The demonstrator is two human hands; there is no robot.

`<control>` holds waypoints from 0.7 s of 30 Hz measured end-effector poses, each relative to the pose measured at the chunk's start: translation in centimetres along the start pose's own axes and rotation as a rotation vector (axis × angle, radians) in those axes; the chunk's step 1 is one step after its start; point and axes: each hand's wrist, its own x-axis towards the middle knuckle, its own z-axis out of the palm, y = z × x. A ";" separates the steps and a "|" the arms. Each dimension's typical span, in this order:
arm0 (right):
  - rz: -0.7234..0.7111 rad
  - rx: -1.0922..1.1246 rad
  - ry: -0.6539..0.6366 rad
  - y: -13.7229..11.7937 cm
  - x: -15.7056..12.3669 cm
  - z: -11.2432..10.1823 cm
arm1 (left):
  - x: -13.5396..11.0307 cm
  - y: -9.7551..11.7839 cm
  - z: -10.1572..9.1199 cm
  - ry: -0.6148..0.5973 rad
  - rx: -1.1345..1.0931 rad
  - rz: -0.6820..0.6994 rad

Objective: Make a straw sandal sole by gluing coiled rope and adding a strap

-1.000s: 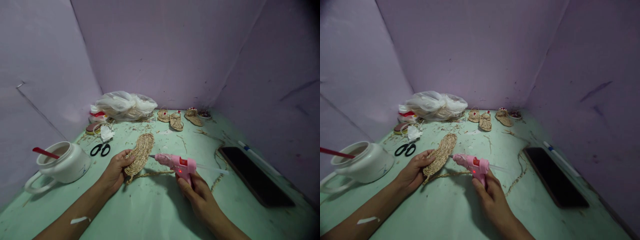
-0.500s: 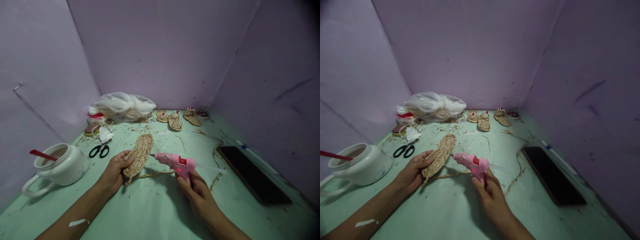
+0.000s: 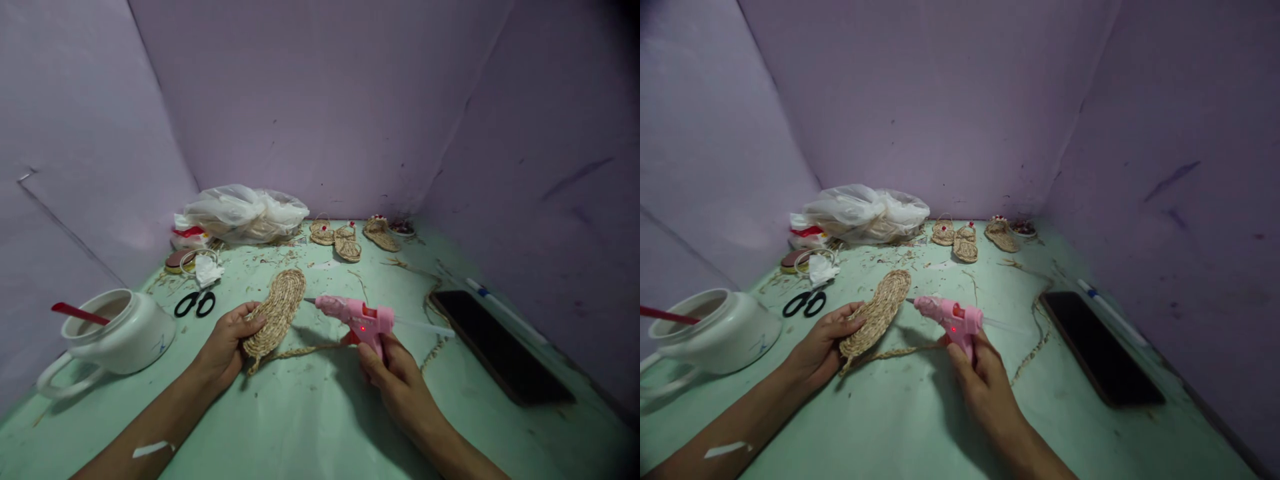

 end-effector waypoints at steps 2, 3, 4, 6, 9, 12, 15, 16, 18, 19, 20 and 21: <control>0.034 0.010 0.017 -0.5 0.9 -0.9 | -0.1 0.1 0.0 0.014 -0.015 -0.017; 0.049 0.013 0.030 -0.7 1.6 -1.4 | -0.1 0.2 -0.1 0.019 -0.019 -0.024; 0.066 0.013 0.045 -1.0 2.5 -2.0 | 0.0 0.3 -0.2 0.020 -0.019 -0.029; 0.091 -0.023 0.053 -1.5 4.7 -3.2 | 0.0 0.4 -0.4 0.022 -0.011 -0.025; 0.132 -0.173 -0.019 -1.7 8.6 -3.9 | -0.1 0.6 -0.6 0.032 -0.001 -0.008; 0.144 -0.277 -0.048 -1.2 12.2 -3.5 | -0.4 0.7 -0.6 0.040 -0.036 -0.024; 0.144 -0.426 -0.029 -0.5 14.8 -3.0 | -0.7 0.4 -0.6 0.010 -0.042 -0.046; 0.137 -0.485 -0.009 -0.4 15.3 -2.9 | -0.7 0.3 -0.6 -0.005 -0.033 -0.049; 0.103 -0.600 0.047 -0.7 15.4 -2.7 | -0.7 0.1 -0.7 -0.028 -0.020 -0.047; 0.075 -0.648 0.073 -1.1 15.0 -2.4 | -0.7 0.0 -0.8 -0.033 -0.019 -0.045; 0.039 -0.685 0.096 -1.5 14.2 -2.0 | -0.7 0.0 -0.8 -0.038 -0.020 -0.043; -0.004 -0.702 0.096 -2.1 13.0 -1.4 | -0.7 -0.1 -0.8 -0.041 -0.022 -0.042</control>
